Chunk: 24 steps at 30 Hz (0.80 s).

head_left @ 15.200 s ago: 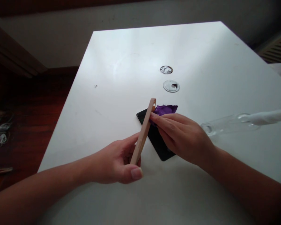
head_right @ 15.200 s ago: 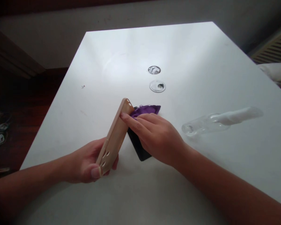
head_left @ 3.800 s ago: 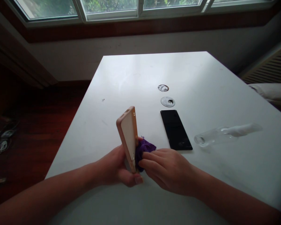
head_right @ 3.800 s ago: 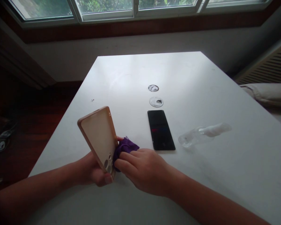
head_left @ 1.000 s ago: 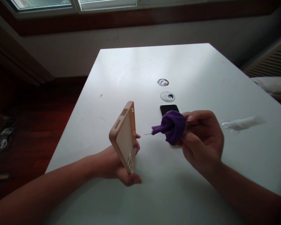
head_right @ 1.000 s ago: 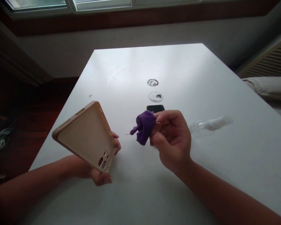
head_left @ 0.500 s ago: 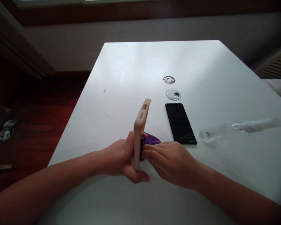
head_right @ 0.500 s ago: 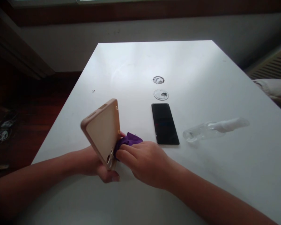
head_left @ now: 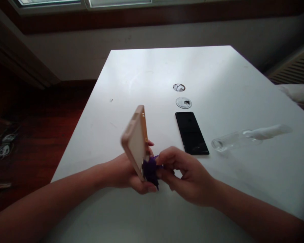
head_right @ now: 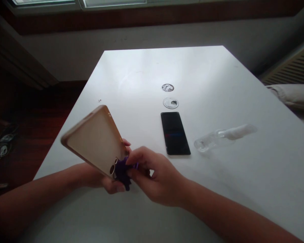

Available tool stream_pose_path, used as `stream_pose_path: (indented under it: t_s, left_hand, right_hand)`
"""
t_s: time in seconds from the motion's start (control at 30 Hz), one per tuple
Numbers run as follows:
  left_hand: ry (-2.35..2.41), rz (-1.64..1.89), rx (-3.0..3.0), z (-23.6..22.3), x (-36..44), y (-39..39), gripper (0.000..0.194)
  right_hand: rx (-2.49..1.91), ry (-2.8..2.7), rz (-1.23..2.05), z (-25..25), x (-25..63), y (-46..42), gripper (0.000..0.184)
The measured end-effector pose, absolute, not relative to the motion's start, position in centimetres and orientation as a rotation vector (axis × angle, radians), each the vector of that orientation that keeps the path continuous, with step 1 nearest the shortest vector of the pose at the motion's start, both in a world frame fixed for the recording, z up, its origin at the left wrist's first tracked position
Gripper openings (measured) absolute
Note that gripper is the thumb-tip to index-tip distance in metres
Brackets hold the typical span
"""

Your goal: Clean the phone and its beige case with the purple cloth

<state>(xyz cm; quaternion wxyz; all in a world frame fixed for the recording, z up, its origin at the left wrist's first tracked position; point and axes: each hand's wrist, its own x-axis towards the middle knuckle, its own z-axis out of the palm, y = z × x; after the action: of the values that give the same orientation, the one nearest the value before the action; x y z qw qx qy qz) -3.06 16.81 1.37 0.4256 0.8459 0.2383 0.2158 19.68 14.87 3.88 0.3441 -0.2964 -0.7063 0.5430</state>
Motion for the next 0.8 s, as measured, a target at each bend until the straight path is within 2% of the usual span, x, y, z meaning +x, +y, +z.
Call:
stream_pose_path:
  t_s: [0.07,0.27,0.33,0.47,0.53,0.63,0.77,0.8]
  left_hand:
    - [0.522,0.606,2.101,2.0,-2.9,17.2,0.051]
    - [0.651,0.598,2.184,2.3,-2.9,17.3,0.059]
    - [0.609,0.595,2.146,2.3,-2.9,17.3,0.059]
    - [0.528,0.544,2.034,1.7,-2.9,17.4,0.057]
    - [0.523,0.484,2.004,1.4,-3.0,17.4,0.056]
    - [0.568,0.459,1.989,1.2,-3.2,17.4,0.069]
    - [0.541,0.443,1.994,0.9,-3.4,17.4,0.052]
    - [0.557,0.428,2.001,0.6,-3.4,17.3,0.053]
  right_hand:
    - [-0.836,-1.682,1.257,4.0,20.1,15.2,0.018]
    - [-0.839,-1.789,0.728,3.4,21.2,16.1,0.036]
    - [-0.691,-2.03,0.598,3.2,21.0,16.3,0.035]
    - [-0.54,-2.457,0.267,3.0,20.0,16.5,0.021]
    - [-0.582,-2.509,0.28,3.0,19.7,16.4,0.018]
    - [-0.647,-2.523,0.483,2.9,19.5,16.2,0.019]
    - [-0.781,-2.419,0.798,3.1,19.6,15.8,0.015]
    - [-0.794,-2.398,0.873,3.2,19.6,15.7,0.014]
